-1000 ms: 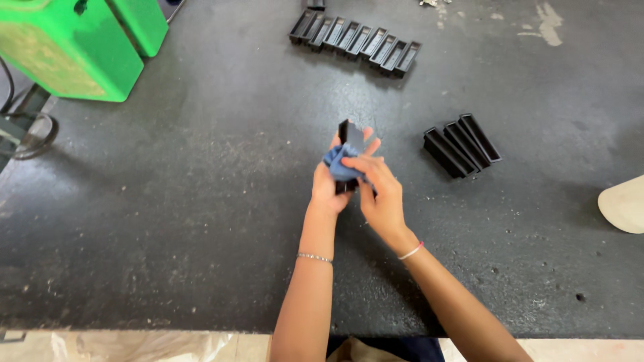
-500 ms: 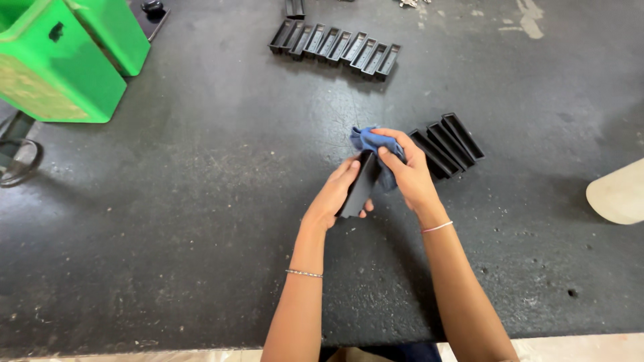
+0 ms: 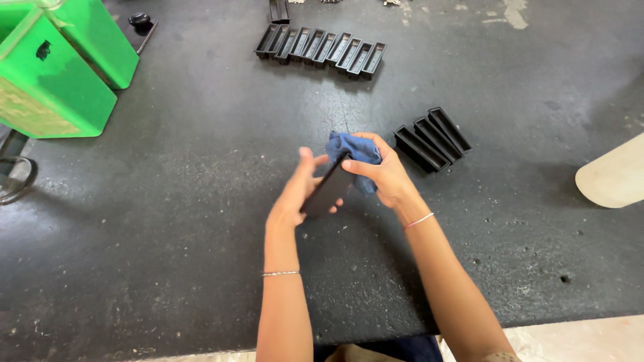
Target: The person wipes several small black metal parts with a blue cloth on a workbench. They pick up each part, wipe it on all sides, and place it back in a row. A white bottle and green bins are visible nearby.
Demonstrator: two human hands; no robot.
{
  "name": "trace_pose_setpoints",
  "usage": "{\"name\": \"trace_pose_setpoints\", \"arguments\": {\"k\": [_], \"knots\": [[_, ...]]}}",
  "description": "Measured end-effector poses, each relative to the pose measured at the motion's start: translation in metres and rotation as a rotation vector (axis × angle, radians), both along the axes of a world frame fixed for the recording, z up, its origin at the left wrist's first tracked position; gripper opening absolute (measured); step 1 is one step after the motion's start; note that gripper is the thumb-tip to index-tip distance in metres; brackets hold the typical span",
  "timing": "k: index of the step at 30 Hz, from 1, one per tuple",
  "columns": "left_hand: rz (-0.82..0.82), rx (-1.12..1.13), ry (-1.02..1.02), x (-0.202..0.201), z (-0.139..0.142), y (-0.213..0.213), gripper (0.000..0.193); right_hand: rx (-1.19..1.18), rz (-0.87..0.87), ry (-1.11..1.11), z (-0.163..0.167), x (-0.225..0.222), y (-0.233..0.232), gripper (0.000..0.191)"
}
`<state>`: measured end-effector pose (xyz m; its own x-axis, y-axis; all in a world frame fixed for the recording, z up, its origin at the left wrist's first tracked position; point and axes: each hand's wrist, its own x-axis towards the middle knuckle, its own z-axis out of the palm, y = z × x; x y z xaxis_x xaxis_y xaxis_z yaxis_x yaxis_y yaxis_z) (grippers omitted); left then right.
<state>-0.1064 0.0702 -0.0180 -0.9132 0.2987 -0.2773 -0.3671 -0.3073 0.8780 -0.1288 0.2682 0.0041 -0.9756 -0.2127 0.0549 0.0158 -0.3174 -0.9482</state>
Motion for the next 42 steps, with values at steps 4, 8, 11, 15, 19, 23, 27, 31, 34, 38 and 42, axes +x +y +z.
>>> {"name": "trace_pose_setpoints", "arguments": {"k": [4,8,11,15,19,23,27,31,34,38,42], "knots": [[0.226,0.029,-0.098,-0.006,-0.009,-0.013,0.108,0.142,-0.271,0.342,0.004,0.008,-0.005,0.054],[0.130,0.312,-0.087,-0.017,-0.037,0.004,0.102,0.572,-0.540,0.846,0.011,0.025,-0.013,0.047],[0.079,0.661,0.012,-0.026,-0.054,0.007,0.093,0.702,-0.416,0.896,0.008,0.041,-0.040,0.039],[0.151,0.959,-0.025,-0.021,-0.054,-0.011,0.070,0.713,-0.116,1.097,0.007,0.058,-0.062,0.039],[0.292,1.027,0.140,-0.007,-0.036,-0.023,0.050,0.650,0.010,1.145,0.007,0.071,-0.078,0.039],[0.209,0.933,0.270,-0.004,-0.017,-0.020,0.048,0.662,-0.050,1.116,0.004,0.068,-0.080,0.042],[0.191,0.793,0.256,-0.008,-0.013,-0.012,0.051,0.664,-0.101,0.984,0.001,0.063,-0.070,0.039],[0.119,0.682,0.305,-0.007,-0.029,-0.005,0.054,0.679,-0.204,0.924,0.005,0.057,-0.064,0.038],[0.174,0.607,0.109,-0.013,-0.042,0.010,0.059,0.742,-0.381,1.008,0.011,0.049,-0.055,0.038],[0.054,0.498,0.094,-0.013,-0.046,0.028,0.059,0.718,-0.458,0.851,0.010,0.038,-0.031,0.039],[-0.091,0.547,0.078,-0.002,-0.029,0.040,0.060,0.675,-0.574,0.714,0.005,0.015,-0.003,0.027]]}}
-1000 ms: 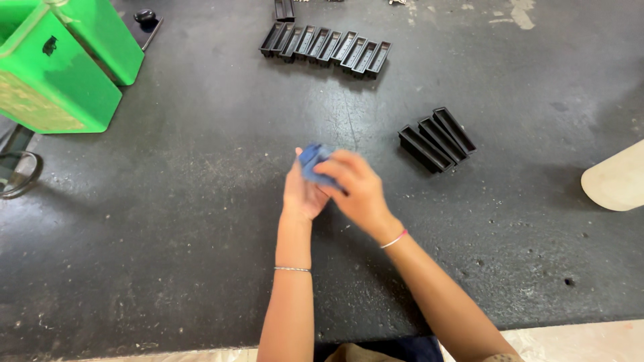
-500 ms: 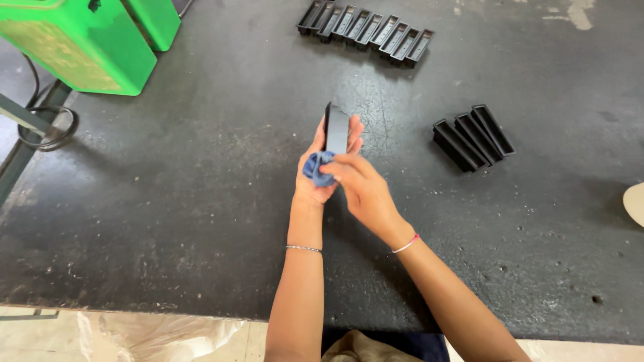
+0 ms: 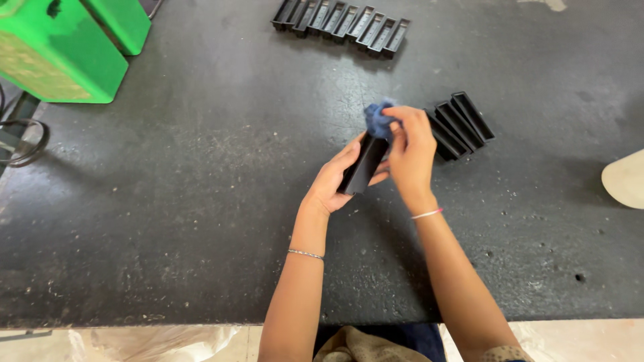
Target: The person wipes several small black metal parts with a blue cloth on a workbench. They pick up each part, wipe it on all sides, and place it back in a row. A white bottle and green bins are visible nearby.
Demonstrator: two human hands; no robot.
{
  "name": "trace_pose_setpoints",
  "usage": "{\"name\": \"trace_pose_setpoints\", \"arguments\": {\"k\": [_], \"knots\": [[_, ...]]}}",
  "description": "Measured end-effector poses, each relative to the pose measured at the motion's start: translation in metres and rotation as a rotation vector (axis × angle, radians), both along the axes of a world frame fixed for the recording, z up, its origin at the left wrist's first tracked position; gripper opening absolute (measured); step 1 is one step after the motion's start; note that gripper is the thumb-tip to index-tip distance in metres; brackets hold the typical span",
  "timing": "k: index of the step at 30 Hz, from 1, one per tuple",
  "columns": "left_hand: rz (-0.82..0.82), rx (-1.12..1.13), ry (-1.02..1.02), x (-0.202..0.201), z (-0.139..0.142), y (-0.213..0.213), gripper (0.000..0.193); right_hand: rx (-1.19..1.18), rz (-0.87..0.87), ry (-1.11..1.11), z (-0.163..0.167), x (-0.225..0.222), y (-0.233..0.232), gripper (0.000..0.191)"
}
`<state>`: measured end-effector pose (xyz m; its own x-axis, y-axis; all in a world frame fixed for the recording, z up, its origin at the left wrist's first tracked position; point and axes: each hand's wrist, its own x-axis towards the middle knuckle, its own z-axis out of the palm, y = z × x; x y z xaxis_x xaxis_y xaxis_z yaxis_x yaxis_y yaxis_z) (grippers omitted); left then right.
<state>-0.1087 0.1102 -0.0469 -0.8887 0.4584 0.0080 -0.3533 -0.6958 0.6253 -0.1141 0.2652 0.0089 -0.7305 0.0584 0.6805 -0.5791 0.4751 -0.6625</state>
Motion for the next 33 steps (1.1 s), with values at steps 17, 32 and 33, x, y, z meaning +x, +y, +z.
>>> {"name": "trace_pose_setpoints", "arguments": {"k": [17,32,33], "knots": [[-0.005,-0.034,0.195,0.015,0.030,-0.014,0.058,-0.028,0.111,-0.324,-0.019,-0.022,0.019,0.024],[0.193,0.036,0.106,-0.001,0.020,-0.041,0.055,-0.603,0.279,-0.529,-0.044,-0.045,0.042,0.026],[0.211,0.034,0.109,-0.002,0.017,-0.040,0.054,-0.630,0.294,-0.538,-0.045,-0.046,0.044,0.026]]}}
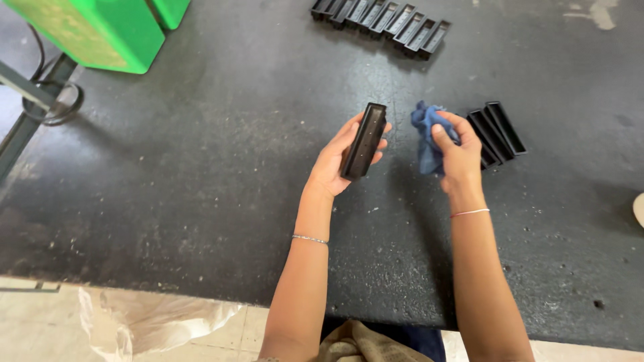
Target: The person wipes several small black metal parts with a blue cloth on a workbench. They pick up each part, wipe it on all sides, and place it back in a row. A white bottle and green bins are visible nearby.
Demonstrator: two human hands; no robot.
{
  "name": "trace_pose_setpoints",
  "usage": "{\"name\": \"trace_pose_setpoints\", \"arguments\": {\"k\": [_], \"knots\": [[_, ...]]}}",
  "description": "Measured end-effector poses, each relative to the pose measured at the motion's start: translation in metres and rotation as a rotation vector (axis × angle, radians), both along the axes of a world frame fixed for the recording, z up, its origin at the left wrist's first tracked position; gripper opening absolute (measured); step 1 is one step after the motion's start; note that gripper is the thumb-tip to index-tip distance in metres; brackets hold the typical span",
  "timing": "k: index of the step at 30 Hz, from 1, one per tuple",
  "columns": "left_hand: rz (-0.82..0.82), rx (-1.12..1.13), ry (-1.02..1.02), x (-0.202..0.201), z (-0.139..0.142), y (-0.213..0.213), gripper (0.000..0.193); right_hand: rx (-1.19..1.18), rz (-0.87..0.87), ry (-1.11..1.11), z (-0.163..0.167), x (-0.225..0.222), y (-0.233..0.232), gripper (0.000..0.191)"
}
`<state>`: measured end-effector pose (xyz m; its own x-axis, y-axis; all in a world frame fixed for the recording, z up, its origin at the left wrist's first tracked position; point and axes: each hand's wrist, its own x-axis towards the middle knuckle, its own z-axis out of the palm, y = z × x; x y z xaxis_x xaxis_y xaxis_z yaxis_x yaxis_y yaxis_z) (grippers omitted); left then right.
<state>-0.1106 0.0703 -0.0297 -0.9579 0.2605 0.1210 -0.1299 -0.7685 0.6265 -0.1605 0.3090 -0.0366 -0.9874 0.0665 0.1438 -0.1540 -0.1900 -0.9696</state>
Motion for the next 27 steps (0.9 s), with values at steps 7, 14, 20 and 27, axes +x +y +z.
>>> {"name": "trace_pose_setpoints", "arguments": {"k": [7,14,20,27], "knots": [[0.132,-0.158,-0.178,-0.008,-0.016,0.002,0.054,-0.123,-0.002,-0.035,0.000,-0.006,0.016,0.027],[0.150,-0.156,-0.119,-0.011,-0.022,0.002,0.056,-0.190,0.003,-0.024,-0.001,-0.008,0.023,0.028],[0.073,-0.078,-0.120,-0.007,-0.015,0.002,0.051,-0.205,0.014,-0.033,-0.003,-0.007,0.019,0.029],[0.049,0.071,-0.207,-0.008,-0.014,0.005,0.046,-0.243,0.039,-0.024,0.003,-0.002,0.014,0.027]]}}
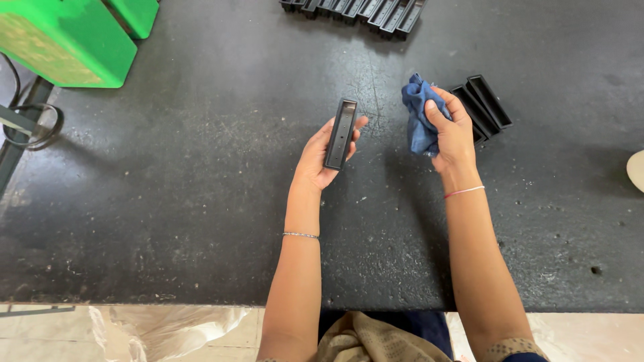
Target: The person wipes several small black metal parts with a blue cloth on a workbench. They pick up each part, wipe it on all sides, and place it back in a row. A white bottle and green bins are visible nearby.
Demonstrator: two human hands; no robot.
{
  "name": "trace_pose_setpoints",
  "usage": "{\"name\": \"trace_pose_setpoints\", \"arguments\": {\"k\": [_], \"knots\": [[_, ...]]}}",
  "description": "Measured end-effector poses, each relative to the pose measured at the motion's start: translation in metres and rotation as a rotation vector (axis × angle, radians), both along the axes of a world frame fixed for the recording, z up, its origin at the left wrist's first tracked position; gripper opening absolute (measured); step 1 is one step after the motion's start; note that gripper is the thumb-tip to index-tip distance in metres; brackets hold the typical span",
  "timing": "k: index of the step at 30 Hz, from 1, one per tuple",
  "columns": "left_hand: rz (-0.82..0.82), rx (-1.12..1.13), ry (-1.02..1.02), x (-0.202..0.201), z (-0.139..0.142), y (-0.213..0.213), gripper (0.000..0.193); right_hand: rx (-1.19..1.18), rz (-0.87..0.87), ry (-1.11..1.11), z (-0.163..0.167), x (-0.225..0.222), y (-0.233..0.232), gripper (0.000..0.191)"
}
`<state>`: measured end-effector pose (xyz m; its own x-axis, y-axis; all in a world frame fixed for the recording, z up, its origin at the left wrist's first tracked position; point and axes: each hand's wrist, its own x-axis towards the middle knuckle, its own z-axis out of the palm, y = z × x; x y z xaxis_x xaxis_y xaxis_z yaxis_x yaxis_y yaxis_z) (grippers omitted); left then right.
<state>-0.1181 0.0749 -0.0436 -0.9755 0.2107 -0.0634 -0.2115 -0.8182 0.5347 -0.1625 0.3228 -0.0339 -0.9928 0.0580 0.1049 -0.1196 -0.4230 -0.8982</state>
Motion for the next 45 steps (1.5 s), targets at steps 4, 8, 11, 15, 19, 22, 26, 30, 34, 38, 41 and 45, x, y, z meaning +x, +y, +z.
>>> {"name": "trace_pose_setpoints", "arguments": {"k": [4,8,11,15,19,22,26,30,34,38,41,45], "knots": [[0.028,-0.029,-0.005,-0.001,-0.003,0.000,0.046,-0.011,-0.010,-0.023,0.005,0.003,-0.001,0.026],[0.021,-0.019,0.024,-0.002,-0.006,0.000,0.048,-0.025,-0.003,-0.020,0.008,0.005,-0.001,0.025],[0.027,-0.011,0.007,-0.002,-0.008,-0.001,0.049,-0.020,-0.004,-0.020,0.009,0.005,-0.002,0.025],[0.033,-0.015,-0.002,-0.002,-0.009,-0.001,0.048,-0.024,0.001,-0.017,0.007,0.004,-0.002,0.026],[0.014,-0.042,0.023,-0.001,-0.008,-0.001,0.048,-0.019,0.012,-0.003,0.006,0.005,-0.003,0.026],[0.019,-0.071,0.017,0.000,-0.006,0.000,0.047,-0.012,0.017,-0.007,0.007,0.005,-0.003,0.026],[0.020,-0.033,-0.004,0.001,-0.003,0.000,0.042,-0.013,0.016,-0.007,0.009,0.005,-0.005,0.025],[0.011,-0.031,-0.041,0.001,0.000,0.000,0.035,-0.009,0.008,-0.012,0.010,0.006,-0.005,0.025],[0.000,-0.021,-0.055,0.000,0.002,-0.001,0.032,-0.019,0.007,-0.022,0.010,0.005,-0.005,0.025],[-0.008,-0.023,-0.044,0.000,0.001,-0.002,0.033,-0.023,0.009,-0.004,0.008,0.004,-0.004,0.025],[-0.015,-0.033,-0.041,-0.002,0.000,-0.002,0.034,-0.012,-0.003,-0.007,0.006,0.003,-0.004,0.025],[-0.005,-0.047,-0.019,-0.002,-0.005,-0.002,0.036,-0.017,-0.005,-0.006,0.004,0.002,-0.002,0.026]]}}
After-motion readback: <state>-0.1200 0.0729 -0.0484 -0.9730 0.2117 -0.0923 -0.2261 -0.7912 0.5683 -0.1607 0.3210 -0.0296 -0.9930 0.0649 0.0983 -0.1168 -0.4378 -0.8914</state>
